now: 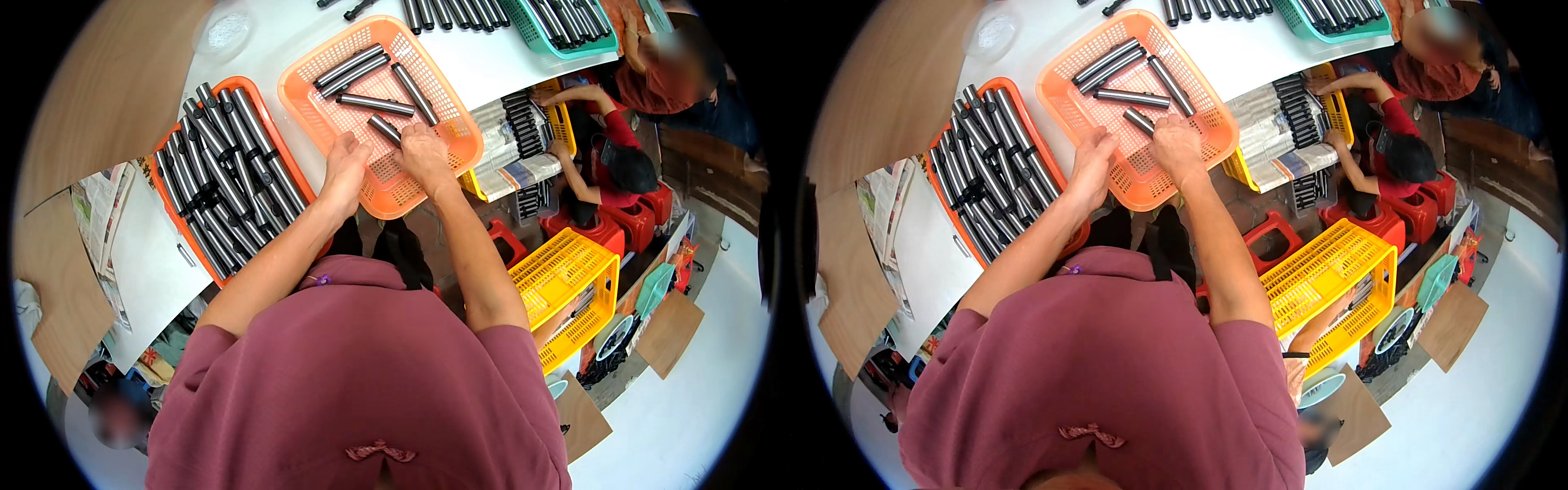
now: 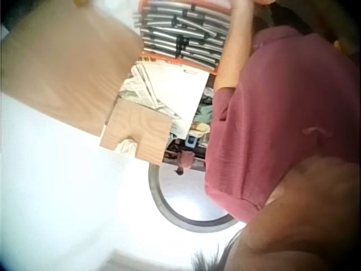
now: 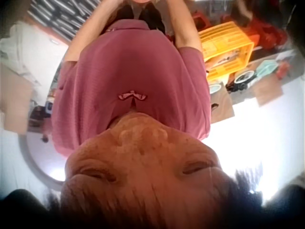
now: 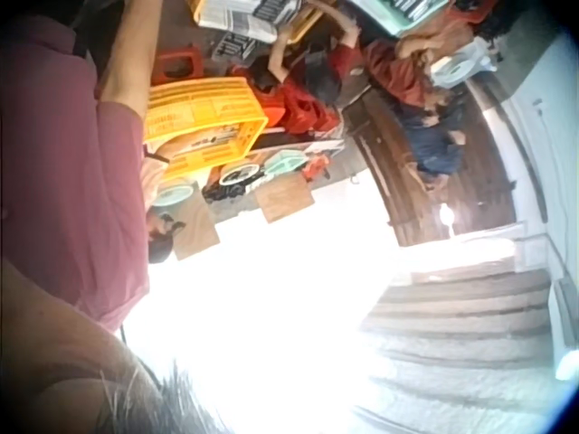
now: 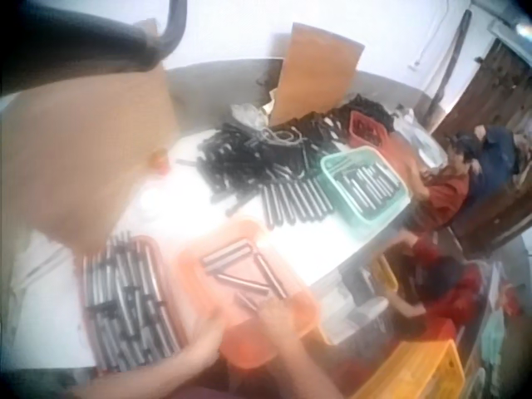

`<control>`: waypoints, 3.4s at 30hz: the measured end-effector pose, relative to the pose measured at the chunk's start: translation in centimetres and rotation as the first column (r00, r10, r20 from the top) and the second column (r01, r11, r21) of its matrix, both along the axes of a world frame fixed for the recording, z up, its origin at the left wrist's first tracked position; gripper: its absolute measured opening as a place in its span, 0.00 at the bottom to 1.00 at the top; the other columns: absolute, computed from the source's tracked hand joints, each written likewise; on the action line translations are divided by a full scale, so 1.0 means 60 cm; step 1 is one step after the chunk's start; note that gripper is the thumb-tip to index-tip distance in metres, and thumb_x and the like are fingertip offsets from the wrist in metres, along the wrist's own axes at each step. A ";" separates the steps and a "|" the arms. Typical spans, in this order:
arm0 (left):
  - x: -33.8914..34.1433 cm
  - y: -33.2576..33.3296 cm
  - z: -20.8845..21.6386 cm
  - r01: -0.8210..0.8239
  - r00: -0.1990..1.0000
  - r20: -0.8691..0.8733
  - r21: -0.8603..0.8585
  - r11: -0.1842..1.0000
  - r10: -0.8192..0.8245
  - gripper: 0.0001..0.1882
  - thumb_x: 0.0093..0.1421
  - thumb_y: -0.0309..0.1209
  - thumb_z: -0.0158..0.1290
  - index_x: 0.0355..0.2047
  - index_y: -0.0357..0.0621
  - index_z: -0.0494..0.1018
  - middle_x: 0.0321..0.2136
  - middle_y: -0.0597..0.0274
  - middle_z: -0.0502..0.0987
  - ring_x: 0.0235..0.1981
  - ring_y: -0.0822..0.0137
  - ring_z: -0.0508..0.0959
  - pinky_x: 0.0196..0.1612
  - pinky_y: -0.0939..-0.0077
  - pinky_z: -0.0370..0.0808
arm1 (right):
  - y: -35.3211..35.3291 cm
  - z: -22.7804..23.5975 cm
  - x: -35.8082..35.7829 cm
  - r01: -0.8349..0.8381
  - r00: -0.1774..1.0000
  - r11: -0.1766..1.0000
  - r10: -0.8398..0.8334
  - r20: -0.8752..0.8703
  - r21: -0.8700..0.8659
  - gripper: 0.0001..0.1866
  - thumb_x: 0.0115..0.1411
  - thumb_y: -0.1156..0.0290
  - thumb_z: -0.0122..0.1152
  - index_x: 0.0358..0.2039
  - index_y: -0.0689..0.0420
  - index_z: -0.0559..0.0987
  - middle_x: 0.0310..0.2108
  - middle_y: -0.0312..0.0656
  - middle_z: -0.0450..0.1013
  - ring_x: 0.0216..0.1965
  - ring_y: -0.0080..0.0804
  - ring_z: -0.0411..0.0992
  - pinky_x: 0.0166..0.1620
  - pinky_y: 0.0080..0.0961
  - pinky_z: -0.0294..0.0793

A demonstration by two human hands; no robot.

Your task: The person sorts cylindrical metal rods by picking them from an orange basket and placing them into a yellow basket. The person repeatedly transfers the rods between the baskets while other people work nearby.

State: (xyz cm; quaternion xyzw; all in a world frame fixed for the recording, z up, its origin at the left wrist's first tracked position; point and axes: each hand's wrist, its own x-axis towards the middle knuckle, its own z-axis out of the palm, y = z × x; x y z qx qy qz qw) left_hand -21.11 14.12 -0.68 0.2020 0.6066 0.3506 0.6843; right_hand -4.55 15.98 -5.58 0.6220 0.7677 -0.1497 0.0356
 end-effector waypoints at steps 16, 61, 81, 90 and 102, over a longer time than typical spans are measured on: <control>0.015 0.053 -0.057 -0.226 0.933 0.220 -0.257 0.940 0.284 0.07 0.63 0.25 0.51 0.37 0.37 0.66 0.29 0.56 0.75 0.31 0.60 0.79 0.36 0.66 0.81 | 0.060 0.013 0.008 -0.033 0.954 0.981 0.088 -0.287 0.189 0.08 0.60 0.69 0.52 0.36 0.59 0.75 0.35 0.47 0.71 0.38 0.47 0.73 0.42 0.41 0.73; 0.009 -0.025 0.122 0.746 0.636 0.335 -0.039 0.665 -0.695 0.14 0.59 0.36 0.57 0.36 0.38 0.71 0.27 0.53 0.79 0.23 0.64 0.82 0.20 0.75 0.81 | -0.220 0.211 0.089 -0.046 0.972 0.914 0.134 -0.193 0.403 0.10 0.49 0.70 0.59 0.32 0.55 0.72 0.30 0.37 0.69 0.34 0.35 0.73 0.32 0.29 0.77; 0.117 -0.107 0.122 0.588 0.770 0.206 0.137 0.797 -0.603 0.23 0.67 0.53 0.41 0.29 0.46 0.66 0.19 0.63 0.69 0.18 0.70 0.72 0.21 0.77 0.72 | -0.581 0.146 0.389 0.980 -0.023 -0.162 -0.676 -0.736 0.117 0.13 0.55 0.67 0.67 0.31 0.62 0.75 0.21 0.35 0.72 0.22 0.20 0.67 0.27 0.23 0.70; 0.261 -0.148 0.112 0.532 0.835 0.115 0.076 0.843 -0.538 0.23 0.65 0.56 0.44 0.28 0.48 0.65 0.17 0.67 0.64 0.17 0.73 0.64 0.21 0.80 0.60 | -0.736 0.072 0.606 0.911 -0.214 -0.395 -0.702 -0.679 0.121 0.10 0.57 0.71 0.63 0.31 0.65 0.74 0.23 0.43 0.73 0.24 0.29 0.70 0.32 0.29 0.72; 0.379 -0.164 0.123 0.511 0.853 0.095 0.058 0.858 -0.514 0.22 0.65 0.55 0.45 0.29 0.48 0.66 0.17 0.66 0.65 0.17 0.72 0.63 0.22 0.79 0.59 | -0.761 -0.021 0.733 0.881 0.005 -0.303 -0.762 -0.647 0.363 0.14 0.57 0.65 0.63 0.36 0.64 0.76 0.26 0.48 0.76 0.28 0.43 0.75 0.36 0.36 0.73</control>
